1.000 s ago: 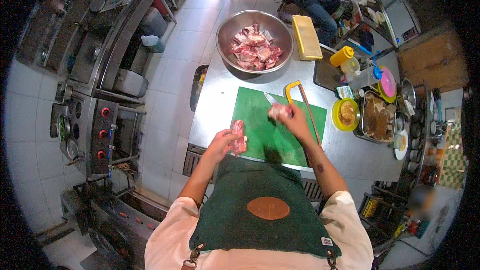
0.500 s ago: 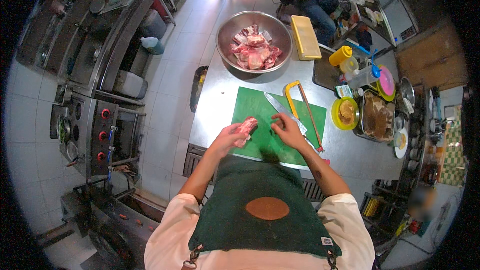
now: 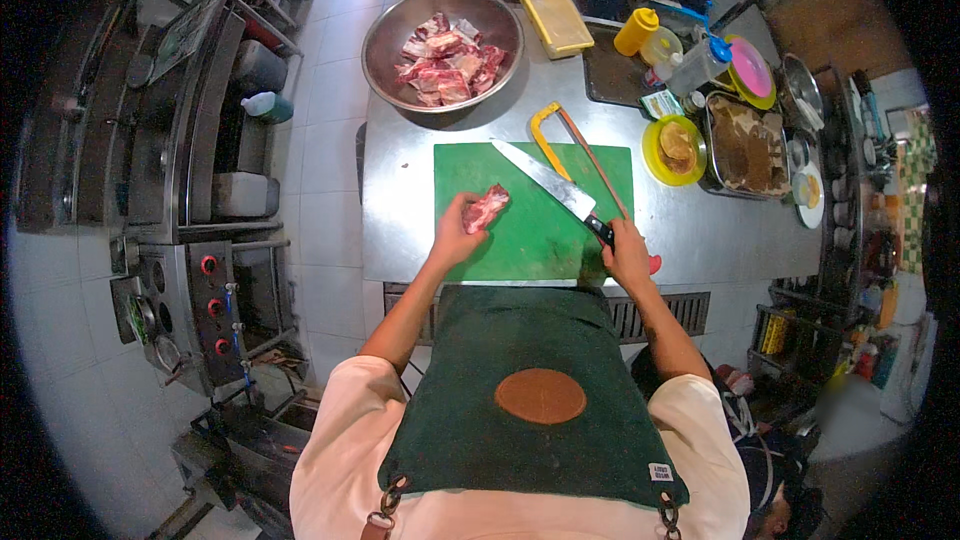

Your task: The person uses a hacksaw to cut through a piece of meat on a green cutting board, then carries the cutting board to a sink and washes it by hand with water and a brush.

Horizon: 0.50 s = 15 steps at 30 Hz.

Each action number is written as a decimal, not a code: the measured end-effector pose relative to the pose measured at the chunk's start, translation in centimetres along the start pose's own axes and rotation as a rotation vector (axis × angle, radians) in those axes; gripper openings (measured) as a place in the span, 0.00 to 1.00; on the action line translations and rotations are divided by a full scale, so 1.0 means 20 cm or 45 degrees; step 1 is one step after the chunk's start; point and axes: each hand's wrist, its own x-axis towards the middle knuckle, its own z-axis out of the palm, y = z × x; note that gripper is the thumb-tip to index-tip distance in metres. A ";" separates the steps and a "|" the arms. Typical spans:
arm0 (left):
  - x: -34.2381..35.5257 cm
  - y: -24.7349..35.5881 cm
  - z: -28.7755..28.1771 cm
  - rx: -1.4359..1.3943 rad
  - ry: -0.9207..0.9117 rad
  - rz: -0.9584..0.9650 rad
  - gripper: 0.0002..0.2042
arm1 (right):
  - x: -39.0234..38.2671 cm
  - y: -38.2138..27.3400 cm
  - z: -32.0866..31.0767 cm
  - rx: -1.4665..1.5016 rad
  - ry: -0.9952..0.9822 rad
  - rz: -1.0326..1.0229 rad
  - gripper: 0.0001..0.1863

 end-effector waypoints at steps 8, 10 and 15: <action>0.00 0.14 0.08 0.679 0.158 0.234 0.27 | 0.04 -0.06 -0.05 0.006 -0.035 0.239 0.18; -0.03 0.12 0.05 0.740 0.162 0.301 0.24 | 0.05 -0.12 -0.13 0.062 -0.110 0.381 0.16; -0.10 0.15 0.04 0.998 0.155 0.424 0.16 | -0.03 -0.06 -0.10 0.245 -0.091 0.398 0.15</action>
